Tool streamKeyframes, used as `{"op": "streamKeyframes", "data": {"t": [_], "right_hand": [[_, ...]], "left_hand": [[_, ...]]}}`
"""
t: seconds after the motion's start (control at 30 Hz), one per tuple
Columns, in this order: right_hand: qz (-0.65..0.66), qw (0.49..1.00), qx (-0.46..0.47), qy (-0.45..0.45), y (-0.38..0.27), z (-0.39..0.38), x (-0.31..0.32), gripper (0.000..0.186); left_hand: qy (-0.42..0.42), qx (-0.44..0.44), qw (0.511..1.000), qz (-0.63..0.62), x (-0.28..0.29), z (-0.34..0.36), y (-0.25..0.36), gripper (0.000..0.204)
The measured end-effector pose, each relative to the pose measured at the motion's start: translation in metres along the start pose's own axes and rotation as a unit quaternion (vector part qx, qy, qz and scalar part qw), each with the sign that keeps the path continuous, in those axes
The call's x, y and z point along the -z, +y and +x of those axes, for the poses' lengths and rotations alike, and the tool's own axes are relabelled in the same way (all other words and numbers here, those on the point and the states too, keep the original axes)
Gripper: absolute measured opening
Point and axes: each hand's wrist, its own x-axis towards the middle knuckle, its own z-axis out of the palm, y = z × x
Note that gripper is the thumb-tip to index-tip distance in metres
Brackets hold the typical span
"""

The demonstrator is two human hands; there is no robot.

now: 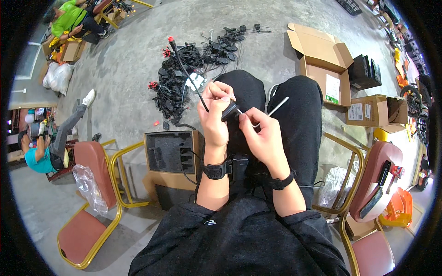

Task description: The person uses a screwdriver to tighten screws on a small electronic component while holding it in their hands.

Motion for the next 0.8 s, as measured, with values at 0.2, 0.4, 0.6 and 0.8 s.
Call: {"op": "streamKeyframes", "data": {"t": [0.2,0.4,0.6,0.8], "right_hand": [[0.206,0.96,-0.171,-0.087,-0.005,0.001,0.011,0.017],[-0.007,1.0,0.022,0.011,-0.005,-0.001,-0.003,0.011],[-0.018,1.0,0.021,0.004,0.0,-0.002,-0.004,0.013],[0.191,0.967,-0.151,-0.072,-0.002,0.001,0.008,0.018]], "left_hand": [[0.01,0.0,1.0,0.002,-0.003,0.0,0.003,0.011],[0.014,0.013,1.0,0.023,-0.004,0.0,0.005,0.016],[0.013,0.019,0.999,0.023,-0.004,0.0,0.004,0.016],[0.009,0.005,1.0,-0.02,-0.002,0.0,0.002,0.009]]}}
